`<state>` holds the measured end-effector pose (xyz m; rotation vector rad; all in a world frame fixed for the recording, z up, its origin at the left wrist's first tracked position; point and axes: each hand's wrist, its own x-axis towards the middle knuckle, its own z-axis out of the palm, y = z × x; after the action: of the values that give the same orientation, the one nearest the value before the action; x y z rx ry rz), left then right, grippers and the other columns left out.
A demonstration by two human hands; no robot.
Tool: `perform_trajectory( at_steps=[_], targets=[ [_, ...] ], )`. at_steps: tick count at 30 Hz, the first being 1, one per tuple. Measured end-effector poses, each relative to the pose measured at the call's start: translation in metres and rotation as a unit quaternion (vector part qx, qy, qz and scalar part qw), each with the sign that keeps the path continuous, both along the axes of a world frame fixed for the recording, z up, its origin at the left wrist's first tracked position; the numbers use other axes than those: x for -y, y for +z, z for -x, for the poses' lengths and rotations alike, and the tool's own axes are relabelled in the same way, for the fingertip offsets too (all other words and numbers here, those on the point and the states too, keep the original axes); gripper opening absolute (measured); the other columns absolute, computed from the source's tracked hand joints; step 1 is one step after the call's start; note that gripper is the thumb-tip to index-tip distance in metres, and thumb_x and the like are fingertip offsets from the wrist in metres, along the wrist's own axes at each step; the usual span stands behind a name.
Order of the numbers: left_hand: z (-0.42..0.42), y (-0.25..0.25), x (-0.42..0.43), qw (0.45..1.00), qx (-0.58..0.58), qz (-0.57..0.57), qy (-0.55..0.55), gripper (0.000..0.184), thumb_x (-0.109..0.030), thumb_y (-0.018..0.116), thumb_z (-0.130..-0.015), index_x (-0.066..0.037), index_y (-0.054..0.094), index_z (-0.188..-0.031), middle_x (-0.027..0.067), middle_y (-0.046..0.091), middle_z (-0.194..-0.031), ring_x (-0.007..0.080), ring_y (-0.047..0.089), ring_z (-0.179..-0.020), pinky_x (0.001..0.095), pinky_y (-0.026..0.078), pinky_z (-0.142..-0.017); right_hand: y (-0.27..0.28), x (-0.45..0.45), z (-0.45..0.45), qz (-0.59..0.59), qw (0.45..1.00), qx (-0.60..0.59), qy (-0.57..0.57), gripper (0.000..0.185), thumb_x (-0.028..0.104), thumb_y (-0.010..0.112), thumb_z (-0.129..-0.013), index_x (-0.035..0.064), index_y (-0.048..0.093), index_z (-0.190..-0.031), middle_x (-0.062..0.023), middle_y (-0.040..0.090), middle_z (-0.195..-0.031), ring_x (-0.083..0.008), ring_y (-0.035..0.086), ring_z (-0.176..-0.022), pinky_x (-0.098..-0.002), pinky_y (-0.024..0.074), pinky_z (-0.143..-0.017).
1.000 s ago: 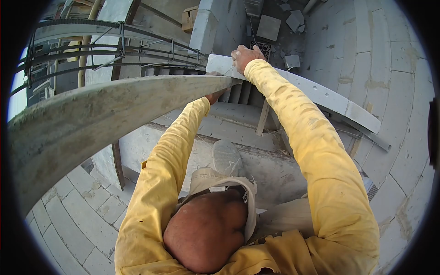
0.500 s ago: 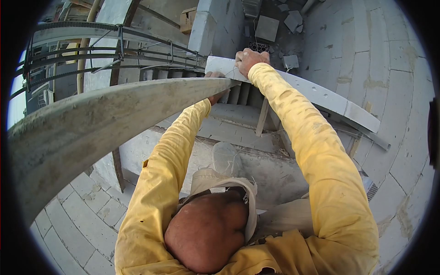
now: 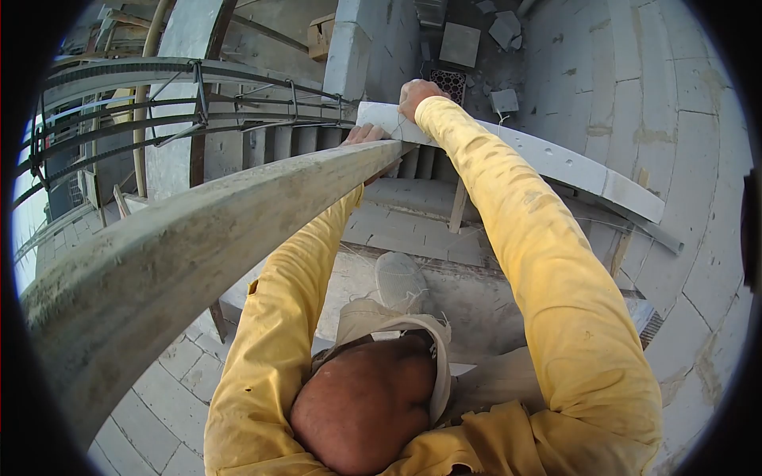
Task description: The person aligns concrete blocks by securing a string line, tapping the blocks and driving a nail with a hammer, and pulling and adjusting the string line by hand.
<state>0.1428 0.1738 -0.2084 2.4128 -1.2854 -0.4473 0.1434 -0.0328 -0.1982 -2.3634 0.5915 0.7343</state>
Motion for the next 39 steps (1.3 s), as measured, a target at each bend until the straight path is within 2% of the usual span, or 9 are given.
perform_trajectory(
  at_steps=[5, 8, 11, 17, 20, 26, 29, 35, 39],
  targets=[
    [-0.004, 0.009, 0.002, 0.999, -0.002, -0.041, -0.007, 0.058, -0.032, 0.077, -0.073, -0.018, 0.056, -0.125, 0.0088, 0.058, -0.106, 0.0301, 0.056, -0.103, 0.0422, 0.046, -0.095, 0.007, -0.007, -0.004, 0.035, 0.999, -0.014, -0.032, 0.033, 0.016, 0.059, -0.088, 0.0102, 0.066, -0.119, -0.0117, 0.066, -0.122, -0.0277, 0.059, -0.120, -0.0459, 0.0387, -0.102],
    [-0.006, 0.031, 0.011, 0.992, -0.007, -0.121, -0.042, 0.069, -0.033, 0.077, -0.073, -0.022, 0.050, -0.136, 0.0084, 0.058, -0.108, 0.0292, 0.056, -0.105, 0.0413, 0.045, -0.099, 0.028, -0.007, -0.005, 0.044, 0.998, -0.015, 0.035, 0.027, 0.015, 0.059, -0.087, 0.0115, 0.070, -0.111, -0.0108, 0.069, -0.115, -0.0248, 0.063, -0.115, -0.0436, 0.0386, -0.098],
    [-0.010, 0.020, 0.006, 0.992, 0.085, -0.034, -0.089, 0.067, -0.042, 0.075, -0.075, -0.026, 0.054, -0.136, 0.0061, 0.056, -0.095, 0.0258, 0.054, -0.088, 0.0351, 0.051, -0.078, 0.039, -0.007, -0.003, 0.050, 0.998, 0.003, 0.042, 0.022, 0.015, 0.060, -0.087, 0.0125, 0.073, -0.104, -0.0095, 0.071, -0.109, -0.0230, 0.065, -0.109, -0.0424, 0.0397, -0.094],
    [-0.010, 0.025, 0.006, 0.989, 0.102, -0.003, -0.105, 0.063, -0.041, 0.074, -0.076, -0.018, 0.058, -0.132, 0.0063, 0.057, -0.097, 0.0266, 0.053, -0.089, 0.0353, 0.047, -0.083, 0.048, -0.009, -0.005, 0.076, 0.997, 0.004, 0.005, 0.023, 0.016, 0.063, -0.086, 0.0138, 0.073, -0.106, -0.0087, 0.072, -0.110, -0.0238, 0.065, -0.112, -0.0423, 0.0395, -0.098],
    [-0.008, 0.026, 0.009, 0.995, -0.009, -0.087, -0.043, 0.068, -0.030, 0.079, -0.071, -0.023, 0.053, -0.133, 0.0073, 0.061, -0.106, 0.0300, 0.056, -0.106, 0.0422, 0.044, -0.100, 0.051, -0.008, -0.013, 0.059, 0.996, -0.054, -0.034, 0.027, 0.019, 0.067, -0.083, 0.0131, 0.073, -0.109, -0.0098, 0.071, -0.113, -0.0250, 0.065, -0.112, -0.0427, 0.0460, -0.093],
    [-0.007, 0.016, 0.005, 0.998, 0.004, -0.061, -0.032, 0.069, -0.030, 0.080, -0.070, -0.022, 0.052, -0.133, 0.0073, 0.061, -0.104, 0.0302, 0.056, -0.105, 0.0426, 0.047, -0.095, 0.007, 0.005, -0.031, -0.018, 0.992, -0.123, -0.027, 0.039, 0.025, 0.076, -0.075, 0.0089, 0.072, -0.111, -0.0138, 0.070, -0.112, -0.0311, 0.068, -0.105, -0.0445, 0.0548, -0.085],
    [-0.008, 0.015, 0.004, 0.997, -0.004, -0.063, -0.031, 0.074, -0.029, 0.081, -0.068, -0.022, 0.049, -0.134, 0.0077, 0.061, -0.106, 0.0306, 0.056, -0.105, 0.0425, 0.048, -0.093, 0.022, 0.008, -0.022, -0.041, 0.996, -0.082, -0.015, 0.040, 0.027, 0.076, -0.076, 0.0081, 0.072, -0.111, -0.0134, 0.070, -0.113, -0.0319, 0.067, -0.106, -0.0454, 0.0536, -0.089],
    [-0.009, 0.015, 0.005, 0.997, 0.008, -0.065, -0.049, 0.078, -0.030, 0.081, -0.070, -0.022, 0.045, -0.138, 0.0102, 0.062, -0.109, 0.0331, 0.056, -0.107, 0.0434, 0.047, -0.095, 0.035, 0.017, -0.014, -0.028, 0.986, -0.013, 0.166, 0.035, 0.029, 0.071, -0.083, 0.0098, 0.070, -0.113, -0.0105, 0.069, -0.117, -0.0294, 0.065, -0.111, -0.0459, 0.0501, -0.093],
    [-0.007, 0.011, 0.002, 0.999, -0.043, -0.030, -0.013, 0.069, -0.033, 0.079, -0.072, -0.018, 0.049, -0.132, 0.0125, 0.062, -0.114, 0.0349, 0.055, -0.110, 0.0453, 0.046, -0.097, 0.046, 0.028, 0.006, -0.040, 0.987, 0.028, 0.156, 0.030, 0.033, 0.066, -0.088, 0.0130, 0.069, -0.110, -0.0089, 0.069, -0.114, -0.0279, 0.062, -0.112, -0.0510, 0.0388, -0.103]
  ],
)
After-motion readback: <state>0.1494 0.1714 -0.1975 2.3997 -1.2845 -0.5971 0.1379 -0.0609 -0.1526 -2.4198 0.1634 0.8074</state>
